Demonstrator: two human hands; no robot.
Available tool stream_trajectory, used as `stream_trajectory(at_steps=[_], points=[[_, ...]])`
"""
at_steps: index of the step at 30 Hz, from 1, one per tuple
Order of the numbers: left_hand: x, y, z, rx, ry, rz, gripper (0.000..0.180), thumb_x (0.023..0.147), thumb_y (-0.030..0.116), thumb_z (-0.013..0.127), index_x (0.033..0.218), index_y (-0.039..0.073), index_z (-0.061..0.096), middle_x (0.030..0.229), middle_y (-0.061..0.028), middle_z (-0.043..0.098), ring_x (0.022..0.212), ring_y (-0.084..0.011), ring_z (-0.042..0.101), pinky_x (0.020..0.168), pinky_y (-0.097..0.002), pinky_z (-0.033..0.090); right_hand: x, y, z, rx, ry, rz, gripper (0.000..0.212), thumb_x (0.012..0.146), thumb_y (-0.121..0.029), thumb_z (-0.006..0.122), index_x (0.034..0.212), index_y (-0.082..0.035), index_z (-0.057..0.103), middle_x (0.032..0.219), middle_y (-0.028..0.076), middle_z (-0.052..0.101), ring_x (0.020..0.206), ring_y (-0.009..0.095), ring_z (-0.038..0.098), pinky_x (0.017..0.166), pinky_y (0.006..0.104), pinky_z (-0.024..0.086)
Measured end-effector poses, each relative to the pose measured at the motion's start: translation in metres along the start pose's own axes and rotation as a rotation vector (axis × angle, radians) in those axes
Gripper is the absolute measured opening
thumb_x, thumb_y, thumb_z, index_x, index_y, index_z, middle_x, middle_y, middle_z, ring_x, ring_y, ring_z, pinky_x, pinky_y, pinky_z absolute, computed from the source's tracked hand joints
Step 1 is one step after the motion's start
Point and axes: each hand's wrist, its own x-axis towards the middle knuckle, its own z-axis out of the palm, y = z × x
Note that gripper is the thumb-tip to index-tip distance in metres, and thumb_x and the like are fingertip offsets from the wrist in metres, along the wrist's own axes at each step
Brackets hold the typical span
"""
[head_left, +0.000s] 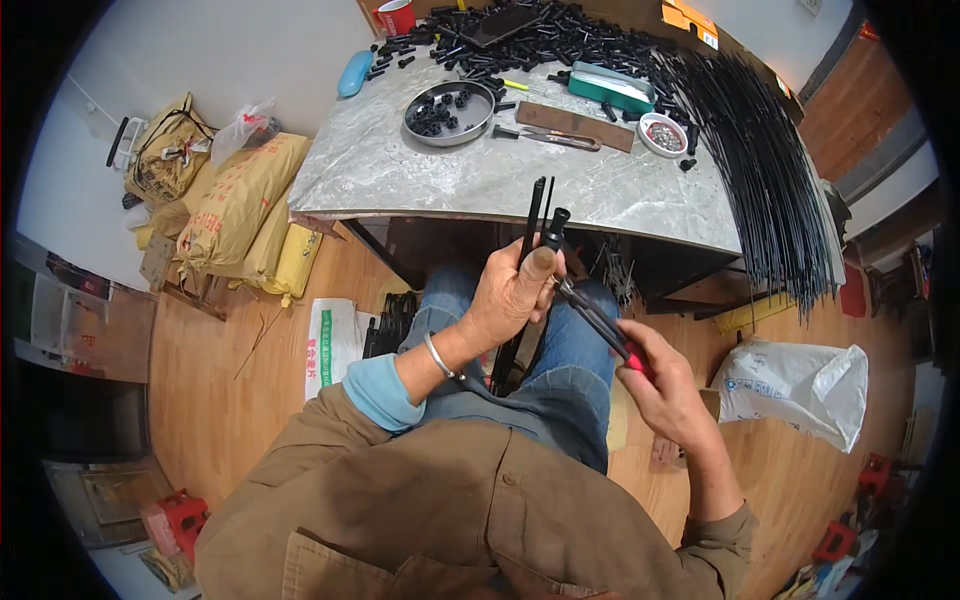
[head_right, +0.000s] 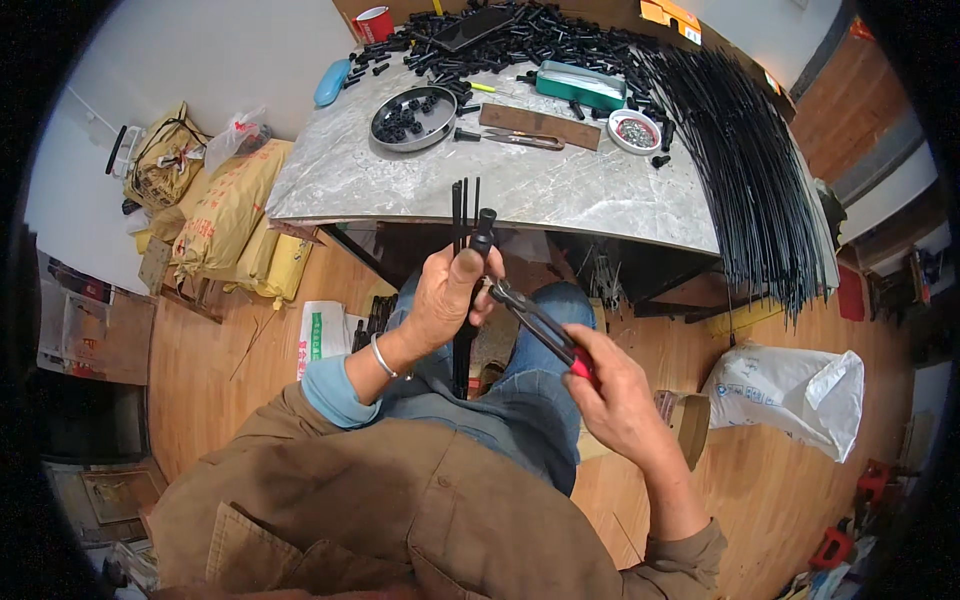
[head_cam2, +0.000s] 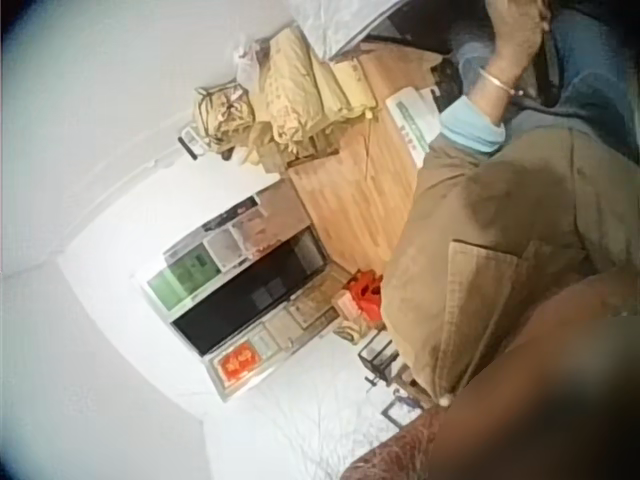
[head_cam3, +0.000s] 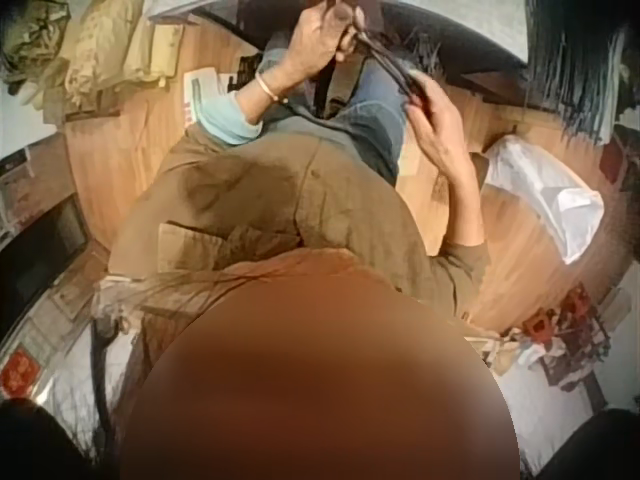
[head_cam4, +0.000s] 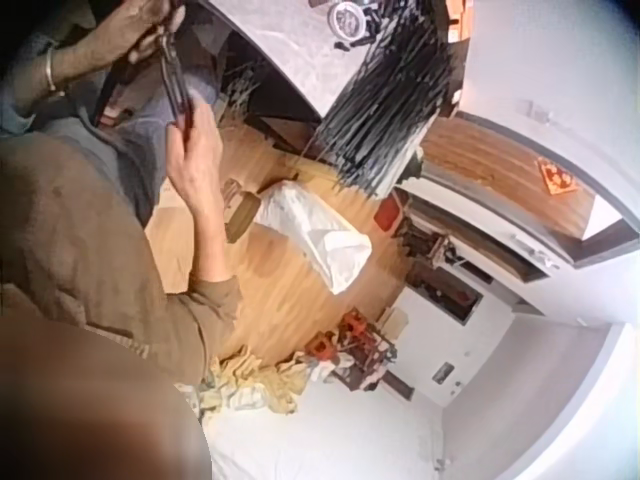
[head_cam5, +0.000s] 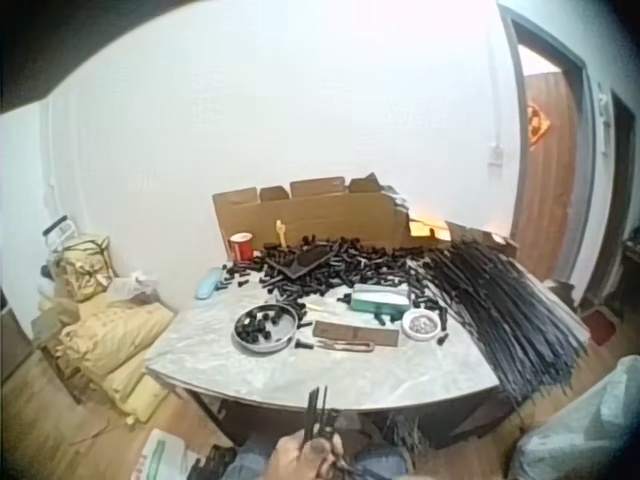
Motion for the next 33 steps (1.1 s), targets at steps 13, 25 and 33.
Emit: stream_trajectory(at_steps=[13,25,33], points=[[-0.008,0.006,0.008,-0.002,0.069,0.006,0.057,0.09,0.059,0.051,0.082,0.002,0.056,0.055,0.0022,0.046,0.046,-0.004,0.045,0.041,-0.0189,0.034,0.003,-0.003,-0.015,-0.093,0.037,-0.138,0.029,0.085,-0.014,0.062,0.106,0.002,0.051,0.078,0.008,0.059,0.059,0.013,0.054,0.058,0.0282,0.045],[-0.008,0.002,0.007,-0.052,0.083,0.006,0.053,0.092,0.054,0.052,0.082,0.002,0.057,0.055,0.002,0.046,0.046,-0.0039,0.044,0.042,-0.0187,0.035,0.003,-0.01,-0.015,0.009,-0.012,0.042,0.02,0.086,-0.006,0.061,0.103,0.001,0.054,0.095,0.006,0.059,0.084,0.01,0.056,0.076,0.0241,0.049],[-0.007,0.004,0.003,-0.078,-0.018,-0.027,0.054,0.091,0.055,0.054,0.084,0.002,0.058,0.057,0.002,0.046,0.047,-0.0046,0.045,0.042,-0.0182,0.035,-0.002,0.019,-0.011,0.826,-0.602,0.482,0.021,0.083,-0.015,0.063,0.09,0.0,0.05,0.054,0.012,0.054,0.036,0.019,0.051,0.037,0.029,0.043]])
